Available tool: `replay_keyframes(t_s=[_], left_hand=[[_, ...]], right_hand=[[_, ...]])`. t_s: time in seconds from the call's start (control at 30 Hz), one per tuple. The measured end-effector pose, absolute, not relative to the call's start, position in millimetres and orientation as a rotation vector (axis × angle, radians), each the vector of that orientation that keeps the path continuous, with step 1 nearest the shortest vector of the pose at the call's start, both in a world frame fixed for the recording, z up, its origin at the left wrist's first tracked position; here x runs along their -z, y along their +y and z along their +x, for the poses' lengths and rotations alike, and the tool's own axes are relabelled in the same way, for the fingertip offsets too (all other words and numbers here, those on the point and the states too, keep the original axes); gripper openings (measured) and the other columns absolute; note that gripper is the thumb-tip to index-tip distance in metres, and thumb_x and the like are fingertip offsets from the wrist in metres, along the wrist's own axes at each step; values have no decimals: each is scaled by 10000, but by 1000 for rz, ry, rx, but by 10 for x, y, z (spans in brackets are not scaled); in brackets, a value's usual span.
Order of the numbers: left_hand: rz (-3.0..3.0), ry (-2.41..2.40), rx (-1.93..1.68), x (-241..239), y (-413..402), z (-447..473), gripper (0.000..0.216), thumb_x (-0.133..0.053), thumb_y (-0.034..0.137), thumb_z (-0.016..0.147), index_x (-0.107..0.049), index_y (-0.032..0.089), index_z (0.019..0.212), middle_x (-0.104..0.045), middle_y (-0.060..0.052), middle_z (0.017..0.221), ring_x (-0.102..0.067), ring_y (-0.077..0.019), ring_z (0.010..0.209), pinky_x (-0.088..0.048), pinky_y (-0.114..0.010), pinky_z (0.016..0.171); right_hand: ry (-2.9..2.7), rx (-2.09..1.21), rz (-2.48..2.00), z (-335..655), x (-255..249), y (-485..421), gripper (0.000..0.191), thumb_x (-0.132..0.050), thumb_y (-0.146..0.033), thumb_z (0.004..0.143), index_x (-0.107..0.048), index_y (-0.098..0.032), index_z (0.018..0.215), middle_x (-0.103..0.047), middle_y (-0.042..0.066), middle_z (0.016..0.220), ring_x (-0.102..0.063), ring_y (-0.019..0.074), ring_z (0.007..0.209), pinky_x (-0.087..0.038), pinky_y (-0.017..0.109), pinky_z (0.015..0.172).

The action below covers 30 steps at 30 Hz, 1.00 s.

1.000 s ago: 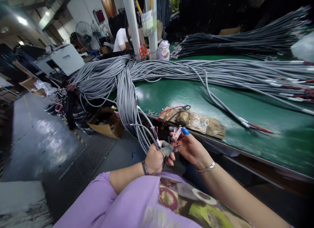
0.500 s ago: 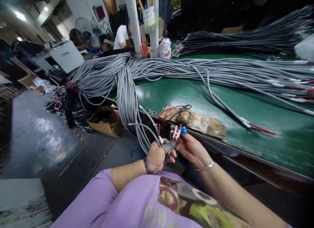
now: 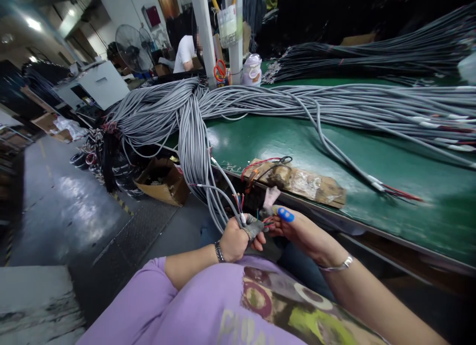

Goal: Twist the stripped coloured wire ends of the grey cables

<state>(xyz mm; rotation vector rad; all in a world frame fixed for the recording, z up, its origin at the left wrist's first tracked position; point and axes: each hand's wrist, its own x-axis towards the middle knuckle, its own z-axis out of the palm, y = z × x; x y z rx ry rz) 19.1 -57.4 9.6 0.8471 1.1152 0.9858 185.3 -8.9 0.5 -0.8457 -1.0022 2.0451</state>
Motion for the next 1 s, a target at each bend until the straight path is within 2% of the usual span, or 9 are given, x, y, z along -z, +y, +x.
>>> replay_keyframes(t_s=[0.07, 0.17, 0.33, 0.53, 0.7, 0.87, 1.0], left_hand=[[892, 1124, -941, -76, -573, 193, 440, -690, 562, 681, -545, 147, 688, -615, -12, 567, -531, -86, 403, -365, -184, 393], [972, 1105, -799, -73, -557, 195, 456, -720, 565, 643, -569, 135, 652, -612, -27, 554, -550, -97, 429, -399, -192, 418], [1002, 1101, -634, -117, -531, 183, 455, -755, 542, 602, -578, 123, 594, -592, -34, 519, -564, -114, 442, -438, -214, 440], [863, 1130, -846, -98, -519, 183, 452, -713, 560, 632, -564, 134, 667, -616, -31, 542, -567, -114, 424, -395, -194, 404], [805, 1126, -920, -59, -510, 188, 472, -725, 570, 619, -554, 137, 688, -633, -35, 560, -591, -125, 443, -397, -193, 418], [800, 1111, -944, -56, -509, 179, 456, -731, 552, 629, -560, 132, 683, -626, -28, 542, -577, -115, 426, -386, -189, 408], [750, 1043, -940, -127, -492, 155, 463, -758, 542, 601, -561, 131, 686, -620, -17, 542, -559, -109, 403, -376, -193, 388]], right_hand=[[-1157, -1896, -925, 1844, -45, -135, 300, -779, -450, 692, -673, -176, 750, -661, 22, 679, -564, 136, 601, -458, 260, 576], [-1348, -1776, -958, 1807, -117, -173, 289, -759, -438, 712, -640, -178, 671, -631, 2, 585, -530, 130, 543, -442, 265, 555], [-1521, -1674, -973, 1779, -150, -179, 295, -772, -445, 685, -658, -174, 659, -640, 10, 604, -526, 138, 556, -433, 266, 551], [-1233, -1730, -972, 1798, -10, -207, 354, -727, -527, 713, -721, -183, 792, -671, 37, 722, -555, 153, 642, -455, 284, 614], [-1183, -1770, -925, 1798, 20, -264, 328, -751, -461, 721, -710, -182, 889, -641, 34, 737, -536, 153, 665, -444, 286, 622], [-1101, -1773, -946, 1772, 13, -260, 255, -761, -422, 717, -706, -194, 817, -645, 25, 751, -533, 141, 660, -448, 277, 618], [-784, -1940, -906, 1781, 58, -119, 369, -728, -557, 694, -709, -199, 777, -665, 24, 765, -557, 132, 641, -487, 274, 625]])
